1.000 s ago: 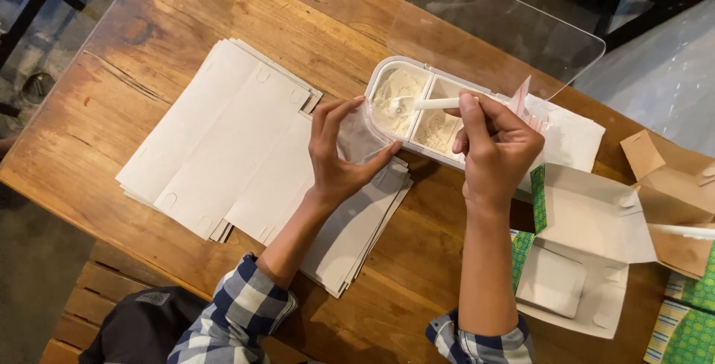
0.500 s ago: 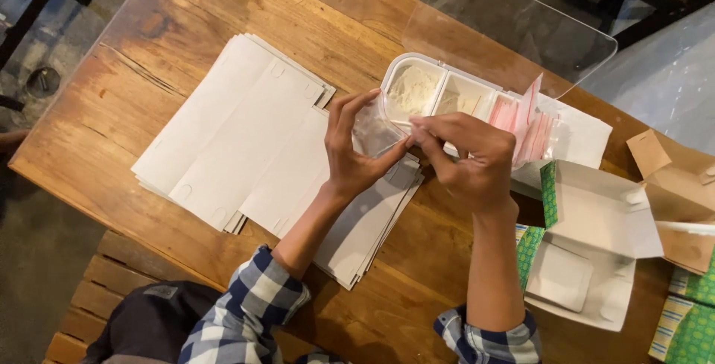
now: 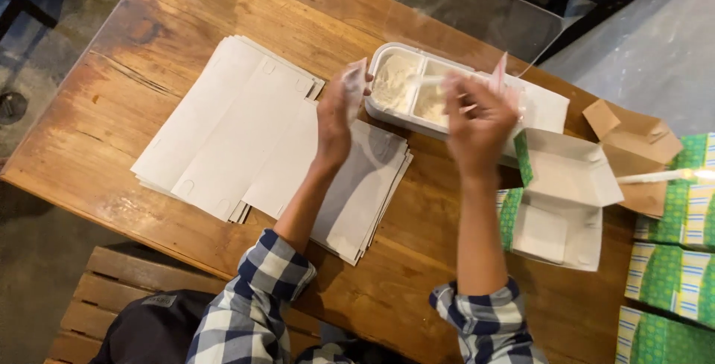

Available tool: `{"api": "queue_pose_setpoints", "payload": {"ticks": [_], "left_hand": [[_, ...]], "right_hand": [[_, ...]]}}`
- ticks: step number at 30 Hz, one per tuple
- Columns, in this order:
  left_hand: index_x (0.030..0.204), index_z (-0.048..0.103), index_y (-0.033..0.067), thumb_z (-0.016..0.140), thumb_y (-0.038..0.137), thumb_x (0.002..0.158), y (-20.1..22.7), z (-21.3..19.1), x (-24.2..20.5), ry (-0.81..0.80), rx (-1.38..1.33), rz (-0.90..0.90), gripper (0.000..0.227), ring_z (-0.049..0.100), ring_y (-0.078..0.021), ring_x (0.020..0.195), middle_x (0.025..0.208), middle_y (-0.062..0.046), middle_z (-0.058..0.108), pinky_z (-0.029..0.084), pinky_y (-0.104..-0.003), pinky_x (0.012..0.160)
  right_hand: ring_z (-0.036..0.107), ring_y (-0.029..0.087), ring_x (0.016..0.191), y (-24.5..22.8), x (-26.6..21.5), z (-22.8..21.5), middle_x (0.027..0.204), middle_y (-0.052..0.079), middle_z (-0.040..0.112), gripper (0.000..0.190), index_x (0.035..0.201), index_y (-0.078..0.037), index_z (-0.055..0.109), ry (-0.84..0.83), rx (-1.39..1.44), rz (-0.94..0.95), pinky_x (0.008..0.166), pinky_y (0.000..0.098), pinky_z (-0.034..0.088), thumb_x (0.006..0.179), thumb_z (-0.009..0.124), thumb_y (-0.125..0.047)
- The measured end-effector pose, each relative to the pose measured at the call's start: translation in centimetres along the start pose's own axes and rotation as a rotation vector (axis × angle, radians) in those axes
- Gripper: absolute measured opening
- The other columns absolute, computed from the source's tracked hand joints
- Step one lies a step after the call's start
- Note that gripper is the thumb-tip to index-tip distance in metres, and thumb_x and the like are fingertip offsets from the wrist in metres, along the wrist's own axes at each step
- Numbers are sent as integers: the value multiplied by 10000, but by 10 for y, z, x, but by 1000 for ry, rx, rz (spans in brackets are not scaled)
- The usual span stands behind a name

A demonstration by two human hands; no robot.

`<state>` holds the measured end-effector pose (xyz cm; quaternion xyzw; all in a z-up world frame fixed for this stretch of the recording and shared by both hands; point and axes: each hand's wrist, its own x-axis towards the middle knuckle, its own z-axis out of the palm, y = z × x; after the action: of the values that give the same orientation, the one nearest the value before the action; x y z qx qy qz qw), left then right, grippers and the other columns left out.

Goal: The person folds a white paper sheet into a small packet and places it into a green patterned box. They then open a plastic container, scoop a white granular substance into a small clear bag using a plastic spoon, and place the bag into the same box.

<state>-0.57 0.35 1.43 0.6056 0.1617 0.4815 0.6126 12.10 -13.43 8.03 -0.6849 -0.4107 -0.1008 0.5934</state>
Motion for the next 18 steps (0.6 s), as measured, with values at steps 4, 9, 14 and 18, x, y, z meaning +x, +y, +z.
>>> {"api": "queue_pose_setpoints", "payload": {"ticks": [4, 9, 14, 18], "left_hand": [[1360, 630, 114, 239, 646, 1046, -10, 1, 5, 3, -398, -296, 731, 731, -112, 898, 1069, -41, 747, 593, -217, 745], [1313, 641, 7, 311, 664, 1000, 9, 13, 1, -33, -696, -443, 800, 743, -173, 836, 1012, -96, 746, 629, -267, 694], [1333, 604, -38, 413, 559, 1010, 29, 31, -14, -143, -864, -525, 705, 679, -246, 910, 1030, -136, 683, 584, -364, 800], [1398, 616, 67, 472, 498, 1032, 18, 47, -42, -89, -679, -597, 583, 645, -216, 1252, 1356, -107, 671, 546, -348, 1049]], "right_hand": [[737, 316, 712, 20, -23, 18, 847, 167, 758, 70, 944, -71, 813, -85, -123, 23, 553, 317, 548, 910, 774, -24], [695, 425, 950, -3, -37, 7, 1176, 233, 696, 469, 1240, 29, 717, -286, -357, 4, 839, 489, 582, 878, 820, -251], [649, 134, 817, -139, -91, -121, 903, -10, 701, 226, 1025, -120, 758, -86, -372, 107, 773, 238, 513, 856, 875, -215], [571, 19, 690, -222, -138, -221, 773, -64, 703, 87, 863, -169, 764, -79, -454, 337, 703, 161, 454, 856, 844, -203]]}}
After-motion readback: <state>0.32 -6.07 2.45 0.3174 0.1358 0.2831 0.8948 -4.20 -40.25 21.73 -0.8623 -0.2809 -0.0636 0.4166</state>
